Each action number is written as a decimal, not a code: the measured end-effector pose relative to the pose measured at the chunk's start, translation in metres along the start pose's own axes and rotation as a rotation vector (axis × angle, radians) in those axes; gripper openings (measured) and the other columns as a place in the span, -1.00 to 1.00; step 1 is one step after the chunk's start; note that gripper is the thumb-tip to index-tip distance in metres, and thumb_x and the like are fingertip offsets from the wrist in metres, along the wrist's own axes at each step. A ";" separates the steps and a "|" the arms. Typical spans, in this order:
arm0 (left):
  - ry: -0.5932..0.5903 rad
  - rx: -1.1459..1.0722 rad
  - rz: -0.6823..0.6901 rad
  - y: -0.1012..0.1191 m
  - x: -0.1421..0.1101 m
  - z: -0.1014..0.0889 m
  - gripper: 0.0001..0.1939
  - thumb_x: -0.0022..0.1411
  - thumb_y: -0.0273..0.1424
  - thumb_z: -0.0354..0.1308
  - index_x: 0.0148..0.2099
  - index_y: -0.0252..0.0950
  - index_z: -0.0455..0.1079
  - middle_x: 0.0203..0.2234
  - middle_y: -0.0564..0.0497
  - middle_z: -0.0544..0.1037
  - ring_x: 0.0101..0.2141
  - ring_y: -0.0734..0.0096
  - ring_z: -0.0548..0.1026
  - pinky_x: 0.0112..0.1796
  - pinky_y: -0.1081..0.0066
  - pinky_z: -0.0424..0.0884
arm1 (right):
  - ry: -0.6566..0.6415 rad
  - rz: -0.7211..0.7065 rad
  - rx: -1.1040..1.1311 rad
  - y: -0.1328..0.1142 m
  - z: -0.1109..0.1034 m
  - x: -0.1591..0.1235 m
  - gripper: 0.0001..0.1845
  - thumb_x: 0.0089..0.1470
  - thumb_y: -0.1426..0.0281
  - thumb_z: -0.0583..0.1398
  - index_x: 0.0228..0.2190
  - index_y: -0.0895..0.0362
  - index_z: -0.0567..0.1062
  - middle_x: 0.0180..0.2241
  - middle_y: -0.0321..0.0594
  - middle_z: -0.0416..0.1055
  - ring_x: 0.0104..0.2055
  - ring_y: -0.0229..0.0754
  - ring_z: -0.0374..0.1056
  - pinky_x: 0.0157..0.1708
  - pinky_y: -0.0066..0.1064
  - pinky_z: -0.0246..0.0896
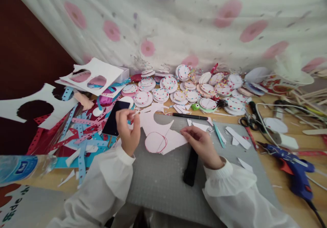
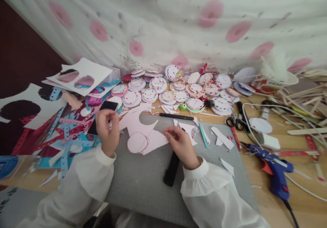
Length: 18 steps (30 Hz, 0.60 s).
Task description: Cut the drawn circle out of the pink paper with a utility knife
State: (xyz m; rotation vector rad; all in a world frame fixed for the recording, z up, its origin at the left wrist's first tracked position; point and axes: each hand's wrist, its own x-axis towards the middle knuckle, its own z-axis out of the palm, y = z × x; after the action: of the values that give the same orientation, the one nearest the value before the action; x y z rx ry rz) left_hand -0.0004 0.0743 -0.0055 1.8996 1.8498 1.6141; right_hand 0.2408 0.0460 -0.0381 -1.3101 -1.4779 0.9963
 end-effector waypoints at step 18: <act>-0.957 -0.916 -1.025 0.001 -0.010 0.023 -0.63 -0.14 -0.41 0.43 -0.21 -0.32 0.52 -0.32 -0.01 0.63 -0.37 0.40 0.54 -0.32 0.44 0.45 | 0.192 0.034 0.098 -0.002 -0.002 -0.009 -0.79 0.03 0.22 0.28 -0.37 0.11 0.56 -0.41 -0.19 0.53 -0.44 -0.22 0.38 -0.56 -0.44 0.26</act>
State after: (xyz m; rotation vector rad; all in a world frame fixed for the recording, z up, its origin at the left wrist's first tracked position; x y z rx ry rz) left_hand 0.0179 0.0806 -0.0219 0.7683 1.0007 0.7027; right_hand 0.2422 0.0368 -0.0362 -1.3252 -1.2504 0.9258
